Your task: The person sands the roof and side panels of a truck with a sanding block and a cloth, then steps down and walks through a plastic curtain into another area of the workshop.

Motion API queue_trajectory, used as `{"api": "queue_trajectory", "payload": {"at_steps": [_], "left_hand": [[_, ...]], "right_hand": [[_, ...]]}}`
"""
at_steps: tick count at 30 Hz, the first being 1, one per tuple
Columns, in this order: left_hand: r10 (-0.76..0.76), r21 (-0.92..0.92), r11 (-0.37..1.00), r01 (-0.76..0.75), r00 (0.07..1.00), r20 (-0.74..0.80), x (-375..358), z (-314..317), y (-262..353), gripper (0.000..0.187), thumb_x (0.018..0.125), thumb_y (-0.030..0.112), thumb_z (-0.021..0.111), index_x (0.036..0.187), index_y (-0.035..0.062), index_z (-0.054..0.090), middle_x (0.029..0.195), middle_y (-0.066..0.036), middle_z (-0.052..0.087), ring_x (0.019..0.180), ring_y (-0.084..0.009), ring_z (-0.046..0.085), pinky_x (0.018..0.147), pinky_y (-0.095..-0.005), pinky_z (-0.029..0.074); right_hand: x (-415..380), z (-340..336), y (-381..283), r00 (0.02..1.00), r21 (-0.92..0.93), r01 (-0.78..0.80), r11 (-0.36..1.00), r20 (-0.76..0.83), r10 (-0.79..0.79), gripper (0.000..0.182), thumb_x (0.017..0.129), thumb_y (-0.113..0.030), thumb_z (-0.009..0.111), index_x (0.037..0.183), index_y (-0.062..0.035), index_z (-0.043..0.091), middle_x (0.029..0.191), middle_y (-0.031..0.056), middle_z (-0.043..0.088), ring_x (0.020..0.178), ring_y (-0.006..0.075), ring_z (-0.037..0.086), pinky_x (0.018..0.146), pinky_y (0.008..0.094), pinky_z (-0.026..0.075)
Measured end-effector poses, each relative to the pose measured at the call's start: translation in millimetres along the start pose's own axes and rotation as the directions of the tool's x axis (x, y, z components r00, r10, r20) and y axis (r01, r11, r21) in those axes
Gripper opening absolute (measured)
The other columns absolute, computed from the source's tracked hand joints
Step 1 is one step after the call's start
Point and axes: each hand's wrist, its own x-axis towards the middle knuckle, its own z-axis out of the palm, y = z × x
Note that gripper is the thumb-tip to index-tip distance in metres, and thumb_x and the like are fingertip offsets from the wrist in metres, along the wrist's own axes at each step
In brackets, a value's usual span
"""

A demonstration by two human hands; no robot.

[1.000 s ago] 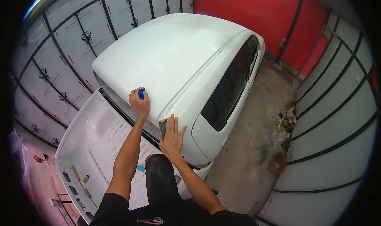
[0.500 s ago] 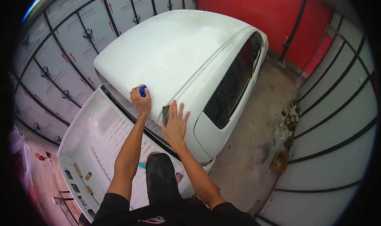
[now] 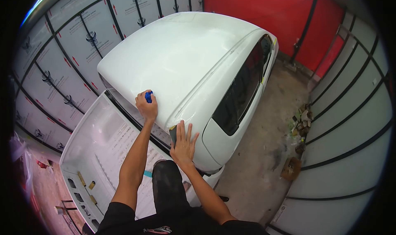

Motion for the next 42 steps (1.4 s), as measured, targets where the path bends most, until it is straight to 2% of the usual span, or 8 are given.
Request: {"api": "queue_trajectory", "payload": {"at_steps": [6, 10, 15, 22, 26, 31, 35, 42], "left_hand": [[-0.01, -0.002, 1.0, 0.01, 1.0, 0.008, -4, -4, 3, 0.023, 0.095, 0.016, 0.072, 0.117, 0.012, 0.076, 0.116, -0.01, 0.07, 0.115, -0.0334, 0.062, 0.104, -0.0479, 0.047], [-0.006, 0.004, 1.0, 0.006, 1.0, 0.001, 1, -1, 2, 0.022, 0.095, 0.017, 0.072, 0.116, 0.0119, 0.076, 0.115, -0.011, 0.069, 0.115, -0.0333, 0.062, 0.103, -0.0479, 0.047], [-0.01, 0.001, 1.0, 0.01, 1.0, 0.005, -7, -4, -1, 0.022, 0.095, 0.016, 0.072, 0.116, 0.0115, 0.076, 0.115, -0.011, 0.069, 0.114, -0.0335, 0.062, 0.103, -0.0482, 0.047], [-0.007, 0.007, 1.0, 0.007, 1.0, -0.006, -6, -1, -2, 0.022, 0.094, 0.015, 0.072, 0.115, 0.0106, 0.076, 0.114, -0.012, 0.07, 0.113, -0.0335, 0.062, 0.102, -0.0479, 0.048], [0.018, -0.026, 1.0, -0.019, 1.0, -0.01, -3, -1, -1, 0.022, 0.094, 0.014, 0.072, 0.115, 0.0088, 0.076, 0.113, -0.012, 0.07, 0.113, -0.0345, 0.062, 0.102, -0.0474, 0.05], [0.022, -0.067, 0.998, -0.021, 0.999, 0.026, -4, -2, -1, 0.021, 0.095, 0.012, 0.071, 0.115, 0.0063, 0.074, 0.117, -0.015, 0.07, 0.116, -0.0361, 0.062, 0.102, -0.0474, 0.053], [0.043, -0.111, 0.993, -0.039, 0.998, 0.037, -19, -6, 6, 0.018, 0.097, 0.012, 0.072, 0.114, 0.0049, 0.075, 0.126, -0.016, 0.071, 0.124, -0.0374, 0.063, 0.106, -0.0466, 0.053], [0.156, -0.302, 0.943, -0.14, 0.987, 0.029, -132, -37, 86, 0.018, 0.098, 0.01, 0.075, 0.115, 0.0051, 0.078, 0.142, -0.017, 0.069, 0.133, -0.0406, 0.064, 0.112, -0.0513, 0.052]], "right_hand": [[48, -8, 2, 0.996, -0.004, 0.008, 1.0, -0.086, -0.009, 0.081, 0.107, -0.03, 0.059, 0.172, 0.0031, 0.025, 0.183, 0.0191, 0.019, 0.169, 0.045, 0.011, 0.132, 0.0723, 0.005], [-7, 2, 1, 0.999, 0.033, -0.009, 0.999, -0.035, 0.01, 0.082, 0.108, -0.032, 0.057, 0.171, 0.0074, 0.023, 0.183, 0.0218, 0.019, 0.169, 0.0434, 0.013, 0.132, 0.0717, 0.006], [81, -8, 17, 0.99, -0.043, -0.001, 0.999, -0.142, -0.005, 0.082, 0.109, -0.031, 0.055, 0.171, 0.009, 0.021, 0.181, 0.0243, 0.019, 0.17, 0.0416, 0.012, 0.134, 0.0663, 0.006], [19, 3, 21, 0.983, 0.083, 0.052, 0.995, -0.179, -0.037, 0.082, 0.108, -0.032, 0.058, 0.17, 0.0091, 0.023, 0.181, 0.0259, 0.021, 0.17, 0.0415, 0.012, 0.135, 0.0639, 0.013], [94, -10, 39, 0.99, -0.005, -0.026, 1.0, -0.141, 0.025, 0.08, 0.11, -0.034, 0.054, 0.17, 0.0089, 0.024, 0.181, 0.025, 0.021, 0.17, 0.0407, 0.012, 0.135, 0.0631, 0.009], [25, -6, 34, 0.991, 0.109, 0.05, 0.993, -0.128, -0.035, 0.079, 0.109, -0.026, 0.054, 0.172, 0.0069, 0.018, 0.183, 0.0225, 0.017, 0.17, 0.0403, 0.012, 0.136, 0.0613, 0.014], [-10, -35, 56, 0.989, 0.157, 0.104, 0.982, 0.085, -0.118, 0.079, 0.109, -0.022, 0.052, 0.174, 0.0032, 0.014, 0.184, 0.0227, 0.011, 0.17, 0.041, 0.012, 0.136, 0.0554, 0.021], [-86, -17, 116, 0.976, 0.458, -0.217, 0.862, 0.107, 0.188, 0.063, 0.113, -0.023, 0.045, 0.172, -0.003, 0.033, 0.178, 0.0222, 0.032, 0.163, 0.0414, 0.032, 0.132, 0.0505, 0.03]]}}
